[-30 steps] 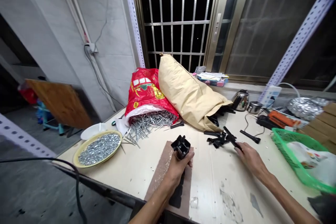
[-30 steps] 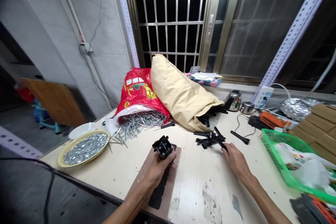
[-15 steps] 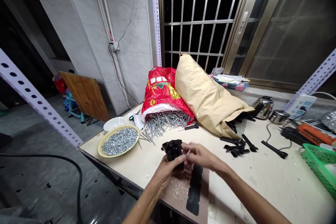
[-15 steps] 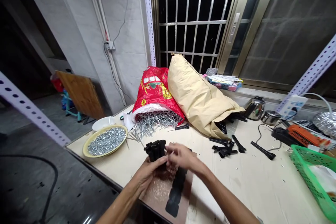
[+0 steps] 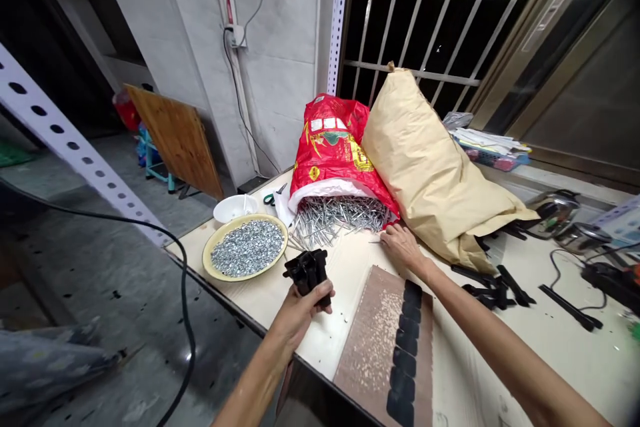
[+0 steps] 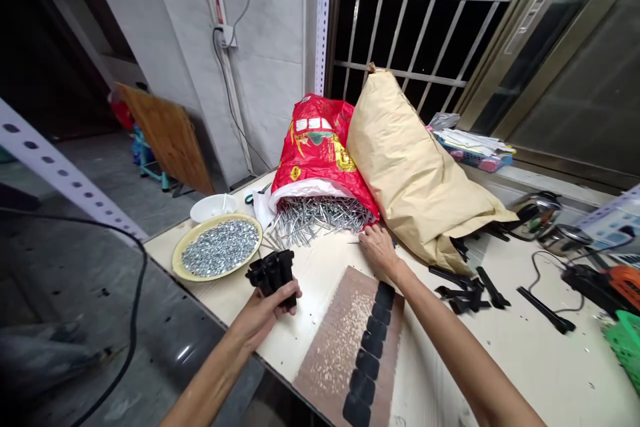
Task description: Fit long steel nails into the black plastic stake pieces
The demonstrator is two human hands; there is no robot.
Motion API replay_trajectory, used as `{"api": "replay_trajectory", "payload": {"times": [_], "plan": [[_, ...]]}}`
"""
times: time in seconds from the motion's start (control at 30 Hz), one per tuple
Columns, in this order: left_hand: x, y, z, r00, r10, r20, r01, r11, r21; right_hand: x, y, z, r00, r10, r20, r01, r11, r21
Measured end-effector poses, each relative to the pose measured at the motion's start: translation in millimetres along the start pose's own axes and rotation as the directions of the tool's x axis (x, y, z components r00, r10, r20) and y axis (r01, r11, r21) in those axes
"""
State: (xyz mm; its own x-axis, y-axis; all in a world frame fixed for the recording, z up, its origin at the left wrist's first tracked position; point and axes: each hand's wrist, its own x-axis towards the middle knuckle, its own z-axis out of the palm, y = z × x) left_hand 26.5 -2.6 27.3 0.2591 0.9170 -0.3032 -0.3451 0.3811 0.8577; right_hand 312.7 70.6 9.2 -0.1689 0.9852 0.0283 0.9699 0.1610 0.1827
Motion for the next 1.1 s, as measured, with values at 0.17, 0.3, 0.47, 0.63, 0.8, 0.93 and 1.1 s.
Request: {"api": "replay_trajectory", "payload": {"times": [0.17,0.3,0.47,0.63,0.8,0.93,1.1], "plan": [[-2.4,-0.5,-4.1,0.997,0.035,-0.064,-0.035,0.999,0.003,-17.2,18.4,5.0,0.997,-0.05,0.054,0.053,0.997,-0.055],[-10.3,-3.8,-15.3,0.983,0.133,-0.128,-0.126,0.99,0.059,-42.7,35.0,8.1,0.996,-0.041,0.084,0.047,0.996,-0.075],[-19.6,-12.9,-30.4,0.957,0.235,-0.167,-0.216,0.968,0.128,-81.0,53.2,13.9,0.994,-0.001,0.106,0.01,0.996,-0.087],[-21.0,-19.1,-30.1,0.947,0.247,-0.208,-0.214,0.962,0.167,-111.6,60.3,19.3,0.996,0.025,0.086,-0.017,0.996,-0.089],[-30.2,7.1,-19.4,0.931,0.304,-0.204,-0.289,0.952,0.097,-127.4,59.3,18.8,0.999,0.041,0.005,-0.041,0.998,-0.037],[-46.9,35.2,-16.5,0.913,0.366,-0.177,-0.359,0.931,0.071,-119.9,23.0,-12.7,0.968,0.015,-0.251,0.037,0.979,0.199],[-66.8,29.9,-27.5,0.892,0.388,-0.233,-0.373,0.922,0.107,-87.9,-77.0,-69.1,0.912,-0.162,-0.378,0.336,0.824,0.456]]}}
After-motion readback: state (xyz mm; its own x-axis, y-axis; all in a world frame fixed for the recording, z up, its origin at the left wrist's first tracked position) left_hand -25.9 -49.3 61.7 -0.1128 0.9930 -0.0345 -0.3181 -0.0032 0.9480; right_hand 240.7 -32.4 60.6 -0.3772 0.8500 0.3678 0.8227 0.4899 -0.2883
